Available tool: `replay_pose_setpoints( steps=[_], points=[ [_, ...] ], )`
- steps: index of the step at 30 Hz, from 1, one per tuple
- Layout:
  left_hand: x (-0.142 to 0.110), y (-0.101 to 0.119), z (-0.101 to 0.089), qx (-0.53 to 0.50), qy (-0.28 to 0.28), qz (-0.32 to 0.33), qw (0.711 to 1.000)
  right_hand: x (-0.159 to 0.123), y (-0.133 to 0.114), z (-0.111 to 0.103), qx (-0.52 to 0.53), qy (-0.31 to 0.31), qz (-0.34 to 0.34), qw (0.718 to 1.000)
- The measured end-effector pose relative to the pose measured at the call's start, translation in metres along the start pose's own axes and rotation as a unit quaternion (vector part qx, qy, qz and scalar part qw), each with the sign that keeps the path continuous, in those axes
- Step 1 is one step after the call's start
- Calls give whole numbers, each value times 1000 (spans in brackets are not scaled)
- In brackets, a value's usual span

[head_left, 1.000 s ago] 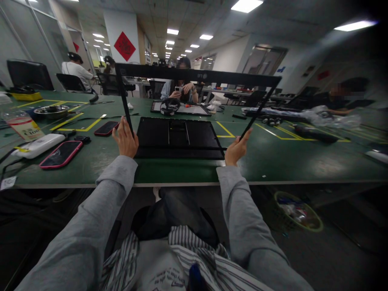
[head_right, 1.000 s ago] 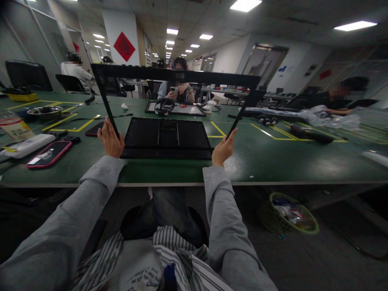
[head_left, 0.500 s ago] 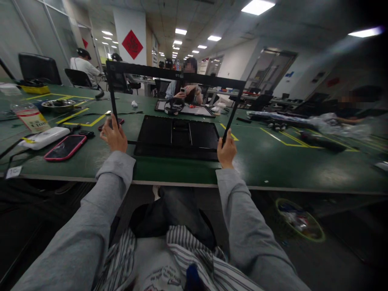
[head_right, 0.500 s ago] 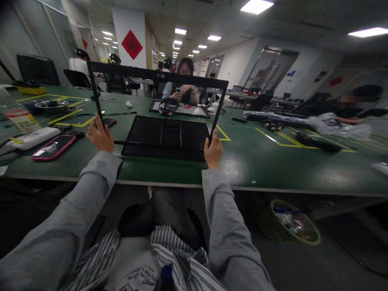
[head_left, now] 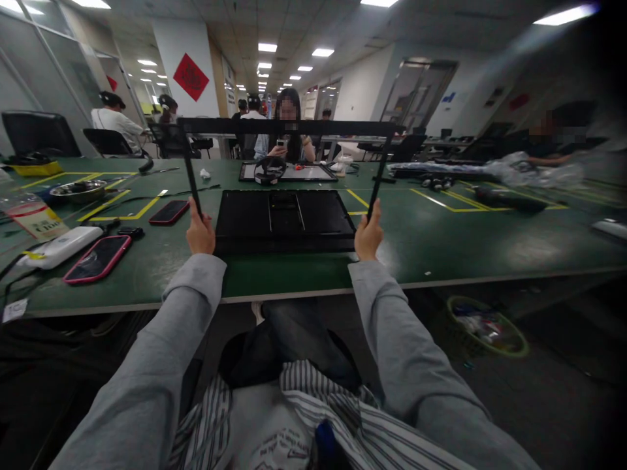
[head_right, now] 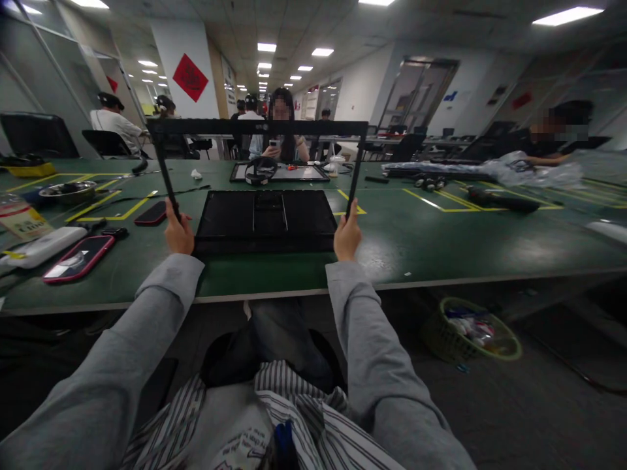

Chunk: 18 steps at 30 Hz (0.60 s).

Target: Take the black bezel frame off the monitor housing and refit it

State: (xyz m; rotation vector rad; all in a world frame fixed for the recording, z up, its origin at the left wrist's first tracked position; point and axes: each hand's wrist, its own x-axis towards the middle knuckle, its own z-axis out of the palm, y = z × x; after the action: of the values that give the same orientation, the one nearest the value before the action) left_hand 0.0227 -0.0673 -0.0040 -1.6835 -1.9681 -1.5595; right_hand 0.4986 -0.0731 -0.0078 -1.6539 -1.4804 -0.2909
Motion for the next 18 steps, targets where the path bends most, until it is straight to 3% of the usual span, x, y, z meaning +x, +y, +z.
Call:
replay_pose_setpoints(
  steps=[3,5,8,11,13,15,18],
  points=[
    [13,-24,-8,-10,93,-74,993,-6,-26,13,-3,-26,-13,1000],
    [15,-30,-9,-10,107,-87,990,-6,-30,17,-11,-43,-38,998],
    [8,-18,-2,-18,60,-11,998,3,-10,12,-22,-1,-11,1000],
    [-9,11,12,-19,-10,138,990,11,28,0,-7,99,113,989],
    [-21,30,22,-15,-42,193,980,12,50,-6,2,152,205,967],
    [-28,42,27,-5,-53,214,975,11,62,-8,1,172,251,952],
    [-26,42,23,17,-42,184,982,11,64,-4,7,153,216,964]
  ],
)
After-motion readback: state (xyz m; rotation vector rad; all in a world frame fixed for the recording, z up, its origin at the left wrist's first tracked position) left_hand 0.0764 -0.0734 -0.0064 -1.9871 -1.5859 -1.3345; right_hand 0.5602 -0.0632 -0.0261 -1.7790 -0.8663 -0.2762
